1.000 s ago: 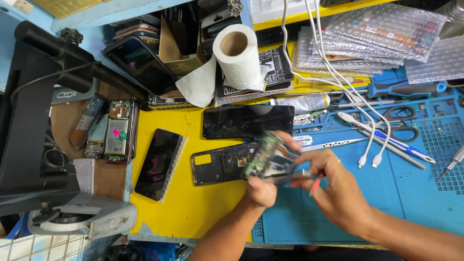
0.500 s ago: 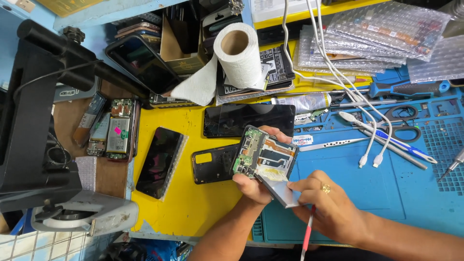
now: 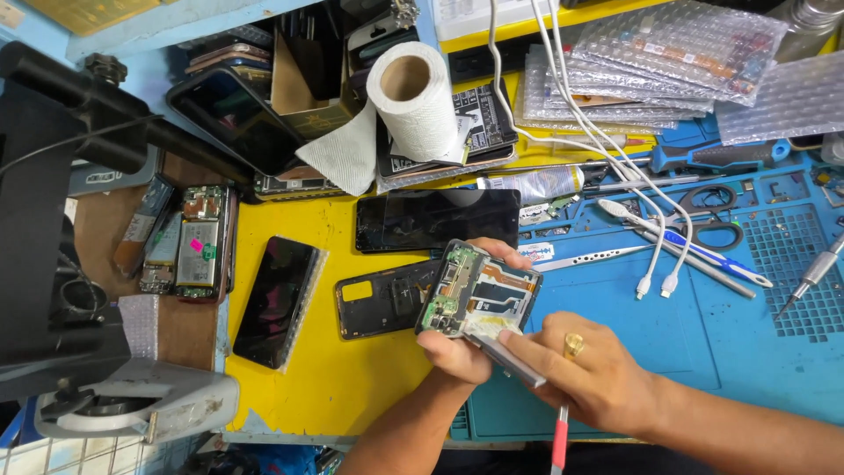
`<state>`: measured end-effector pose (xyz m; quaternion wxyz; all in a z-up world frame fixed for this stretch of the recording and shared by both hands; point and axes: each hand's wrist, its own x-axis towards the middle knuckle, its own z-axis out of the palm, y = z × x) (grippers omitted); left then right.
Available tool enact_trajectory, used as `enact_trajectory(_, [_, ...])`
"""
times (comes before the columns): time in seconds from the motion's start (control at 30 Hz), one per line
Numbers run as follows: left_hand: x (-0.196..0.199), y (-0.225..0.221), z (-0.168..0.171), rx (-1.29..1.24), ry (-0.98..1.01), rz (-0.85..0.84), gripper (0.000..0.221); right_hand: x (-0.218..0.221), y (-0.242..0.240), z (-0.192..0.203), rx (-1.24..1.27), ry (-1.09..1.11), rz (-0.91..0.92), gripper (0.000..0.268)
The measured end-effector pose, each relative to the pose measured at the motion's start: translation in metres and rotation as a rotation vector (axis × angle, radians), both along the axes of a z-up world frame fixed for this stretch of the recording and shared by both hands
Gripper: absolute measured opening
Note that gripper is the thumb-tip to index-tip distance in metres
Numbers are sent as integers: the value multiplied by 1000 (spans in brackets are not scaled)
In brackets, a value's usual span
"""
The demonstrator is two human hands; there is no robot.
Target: Disassembling a mobile phone to remove the screen and internal components using prying tools.
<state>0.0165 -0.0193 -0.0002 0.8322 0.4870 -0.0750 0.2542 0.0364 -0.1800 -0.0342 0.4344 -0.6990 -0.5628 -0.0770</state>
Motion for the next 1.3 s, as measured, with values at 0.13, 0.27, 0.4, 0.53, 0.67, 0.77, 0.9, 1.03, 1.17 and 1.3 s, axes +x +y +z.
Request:
enact_trajectory(0.13, [0,-1,8,-72,53,-30,97,-3,-4,-1,18,-17,30,44])
enact_trajectory(0.27, [2,8,-7,-433,27,-188,94,1,-3,7,136,-52,36,34])
enact_trajectory(0.4, [4,18,-5,-503,9,-232,99,2,-3,9,165,104,-12,33])
enact_trajectory(0.53, [5,24,-4,-507,-29,-240,97,-1,-4,-3,224,251,-128,28])
enact_trajectory(0.67, [3,28,2,-508,-24,-234,96,-6,-6,-17,273,299,-204,25])
enact_trajectory(0.77, [4,35,5,-563,-12,-227,98,-10,-16,-32,378,438,-236,23])
enact_trajectory(0.9, [8,59,20,-478,-54,-84,96,-5,-43,-60,306,319,-756,44])
enact_trajectory(1.03, [2,108,41,-369,-214,62,94,42,-28,-17,437,211,-689,47])
enact_trajectory(1.17, [-3,142,61,-253,-291,167,87,62,-38,-10,299,711,-627,38])
enact_trajectory(1.3, [-3,171,54,-277,-302,-13,100,40,-22,-4,-113,8,-573,11])
